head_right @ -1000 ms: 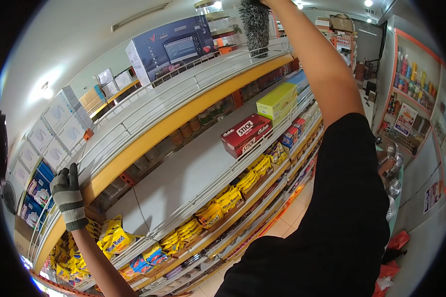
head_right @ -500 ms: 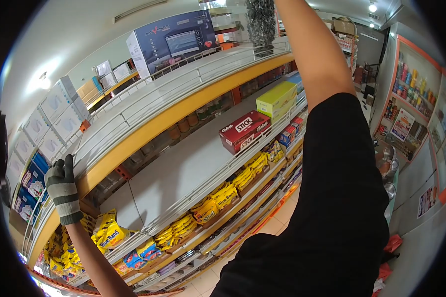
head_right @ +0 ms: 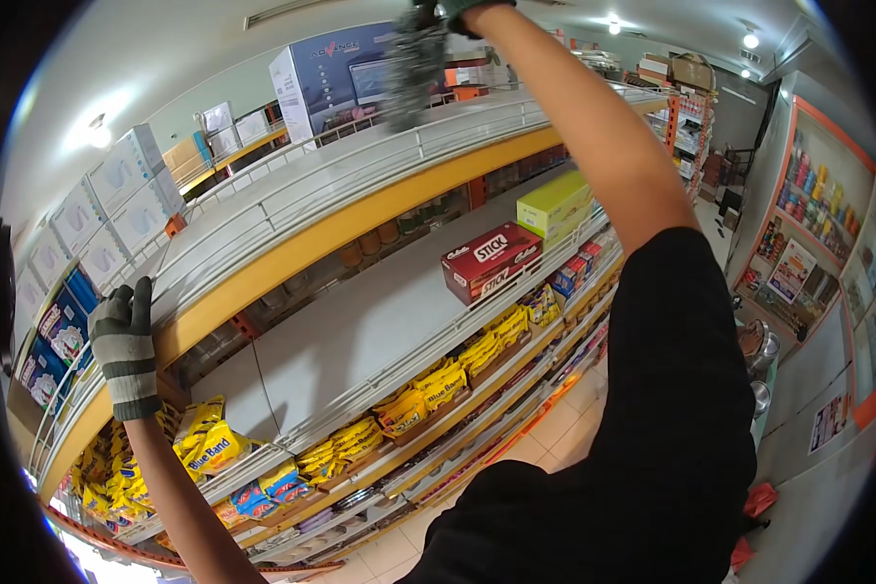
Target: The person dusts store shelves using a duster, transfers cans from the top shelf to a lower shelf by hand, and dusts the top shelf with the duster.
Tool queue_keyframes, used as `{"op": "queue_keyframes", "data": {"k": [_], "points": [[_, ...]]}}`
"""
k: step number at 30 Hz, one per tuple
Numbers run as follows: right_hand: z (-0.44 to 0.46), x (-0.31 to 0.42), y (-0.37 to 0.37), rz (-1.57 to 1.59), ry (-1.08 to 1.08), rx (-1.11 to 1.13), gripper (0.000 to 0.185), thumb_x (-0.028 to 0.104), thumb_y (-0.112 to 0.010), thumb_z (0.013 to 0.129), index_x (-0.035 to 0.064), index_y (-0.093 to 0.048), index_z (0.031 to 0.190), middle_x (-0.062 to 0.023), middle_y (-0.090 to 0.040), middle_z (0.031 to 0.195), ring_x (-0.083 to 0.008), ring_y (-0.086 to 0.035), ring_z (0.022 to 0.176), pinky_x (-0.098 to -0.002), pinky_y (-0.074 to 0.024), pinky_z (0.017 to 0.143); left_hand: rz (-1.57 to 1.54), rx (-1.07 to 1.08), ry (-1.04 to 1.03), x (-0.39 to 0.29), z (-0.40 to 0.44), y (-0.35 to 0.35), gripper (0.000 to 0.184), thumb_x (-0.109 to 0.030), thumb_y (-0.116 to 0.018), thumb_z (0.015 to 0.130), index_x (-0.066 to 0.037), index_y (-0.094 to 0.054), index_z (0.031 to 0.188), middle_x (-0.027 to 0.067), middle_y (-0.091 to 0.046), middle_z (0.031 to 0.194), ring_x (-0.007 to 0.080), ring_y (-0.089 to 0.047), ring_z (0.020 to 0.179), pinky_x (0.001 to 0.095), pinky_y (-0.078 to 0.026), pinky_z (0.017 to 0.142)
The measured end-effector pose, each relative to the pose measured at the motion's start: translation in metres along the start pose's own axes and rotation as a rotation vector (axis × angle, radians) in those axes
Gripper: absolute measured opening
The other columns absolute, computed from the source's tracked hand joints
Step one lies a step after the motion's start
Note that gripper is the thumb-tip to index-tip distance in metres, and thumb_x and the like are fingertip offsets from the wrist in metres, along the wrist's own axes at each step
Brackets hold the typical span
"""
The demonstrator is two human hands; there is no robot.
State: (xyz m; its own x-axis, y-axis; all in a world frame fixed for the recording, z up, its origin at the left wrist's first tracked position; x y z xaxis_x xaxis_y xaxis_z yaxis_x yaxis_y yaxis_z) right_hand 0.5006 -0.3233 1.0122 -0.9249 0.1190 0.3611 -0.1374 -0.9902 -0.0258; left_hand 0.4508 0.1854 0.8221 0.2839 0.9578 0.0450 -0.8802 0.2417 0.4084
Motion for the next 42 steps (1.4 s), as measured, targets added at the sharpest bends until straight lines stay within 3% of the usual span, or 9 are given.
{"op": "queue_keyframes", "data": {"k": [5, 10, 12, 15, 20, 21, 30, 40, 42], "points": [[-0.016, -0.015, 0.008, 0.043, -0.020, 0.206, 0.030, 0.016, -0.060, 0.101, 0.0122, -0.053, 0.072, 0.0001, -0.047, 0.059, -0.0142, -0.046, 0.050, -0.0328, -0.0384, 0.048, 0.017, -0.002, 0.011, 0.000, 0.000, 0.002, 0.039, -0.038, -0.069, 0.093, -0.002, -0.073, 0.078, 0.0194, -0.063, 0.066, 0.0387, -0.062, 0.067, 0.0484, -0.046, 0.067], [-0.028, -0.096, 0.101, -1.422, 0.617, 0.282, 0.026, 0.027, -0.062, 0.100, 0.0036, -0.070, 0.107, -0.0034, -0.065, 0.080, -0.0124, -0.062, 0.075, -0.0302, -0.0490, 0.071, 0.019, 0.016, 0.009, -0.003, -0.001, 0.004, 0.039, -0.038, -0.070, 0.094, -0.002, -0.072, 0.079, 0.0194, -0.062, 0.066, 0.0382, -0.061, 0.066, 0.0471, -0.046, 0.066], [-0.032, -0.124, 0.132, -0.664, -0.168, 0.129, 0.018, 0.023, -0.066, 0.099, 0.0068, -0.069, 0.107, -0.0091, -0.070, 0.083, -0.0189, -0.067, 0.074, -0.0317, -0.0550, 0.073, 0.009, 0.019, 0.005, -0.001, 0.001, 0.003, 0.038, -0.037, -0.069, 0.095, 0.000, -0.073, 0.082, 0.0206, -0.061, 0.067, 0.0378, -0.060, 0.065, 0.0458, -0.045, 0.065], [-0.044, -0.111, 0.117, -0.561, -0.296, 0.012, 0.018, 0.022, -0.067, 0.099, 0.0065, -0.069, 0.108, -0.0070, -0.071, 0.084, -0.0176, -0.070, 0.082, -0.0316, -0.0565, 0.078, 0.037, 0.052, -0.004, 0.001, 0.000, 0.000, 0.039, -0.037, -0.069, 0.094, 0.000, -0.073, 0.083, 0.0204, -0.062, 0.068, 0.0377, -0.060, 0.067, 0.0462, -0.045, 0.065], [-0.073, -0.085, 0.031, 0.305, -0.252, 0.348, 0.021, 0.021, -0.055, 0.105, 0.0014, -0.065, 0.105, -0.0116, -0.070, 0.100, -0.0254, -0.071, 0.105, -0.0410, -0.0572, 0.101, 0.028, -0.003, -0.018, 0.005, -0.001, -0.004, 0.037, -0.037, -0.071, 0.092, -0.003, -0.069, 0.077, 0.0176, -0.065, 0.073, 0.0369, -0.062, 0.072, 0.0478, -0.045, 0.069], [-0.093, -0.052, 0.003, -0.255, 0.094, 0.408, 0.023, 0.023, -0.054, 0.106, 0.0032, -0.065, 0.109, -0.0118, -0.069, 0.105, -0.0259, -0.070, 0.108, -0.0414, -0.0554, 0.103, 0.052, -0.061, -0.078, 0.007, -0.002, -0.008, 0.039, -0.037, -0.069, 0.093, -0.002, -0.070, 0.077, 0.0187, -0.066, 0.074, 0.0374, -0.063, 0.072, 0.0470, -0.046, 0.069], [-0.067, -0.037, 0.046, 0.024, -0.127, 0.034, 0.022, 0.023, -0.060, 0.105, 0.0117, -0.058, 0.087, -0.0003, -0.048, 0.066, -0.0132, -0.048, 0.057, -0.0332, -0.0439, 0.058, 0.004, 0.032, 0.018, -0.003, 0.001, 0.002, 0.039, -0.038, -0.070, 0.093, -0.001, -0.074, 0.079, 0.0199, -0.064, 0.067, 0.0382, -0.063, 0.068, 0.0474, -0.047, 0.067], [-0.099, 0.038, -0.011, 0.886, -0.063, 0.113, 0.027, 0.015, -0.062, 0.095, 0.0157, -0.053, 0.069, 0.0013, -0.031, 0.054, -0.0132, -0.035, 0.049, -0.0353, -0.0382, 0.054, 0.027, 0.019, 0.013, -0.004, 0.002, 0.002, 0.043, -0.041, -0.069, 0.093, -0.001, -0.074, 0.079, 0.0201, -0.065, 0.067, 0.0382, -0.065, 0.067, 0.0461, -0.049, 0.066], [-0.092, 0.037, 0.000, 0.393, -0.060, 0.004, 0.025, 0.015, -0.065, 0.094, 0.0152, -0.056, 0.071, 0.0015, -0.034, 0.055, -0.0116, -0.037, 0.050, -0.0347, -0.0386, 0.053, 0.025, 0.040, 0.023, -0.006, 0.002, 0.004, 0.043, -0.041, -0.069, 0.093, -0.001, -0.074, 0.079, 0.0200, -0.065, 0.067, 0.0384, -0.064, 0.066, 0.0463, -0.049, 0.066]]}}
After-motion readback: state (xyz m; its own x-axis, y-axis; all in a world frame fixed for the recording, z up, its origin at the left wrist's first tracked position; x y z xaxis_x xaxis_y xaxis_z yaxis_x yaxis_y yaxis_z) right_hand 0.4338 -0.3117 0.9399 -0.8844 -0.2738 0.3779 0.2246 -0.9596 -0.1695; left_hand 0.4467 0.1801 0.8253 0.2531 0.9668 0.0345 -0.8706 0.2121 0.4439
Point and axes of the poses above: each hand's wrist, its own z-axis towards the middle knuckle, its own y-axis out of the back of the hand, x = y × z, the point moved 5 cm from there along z, towards the middle knuckle
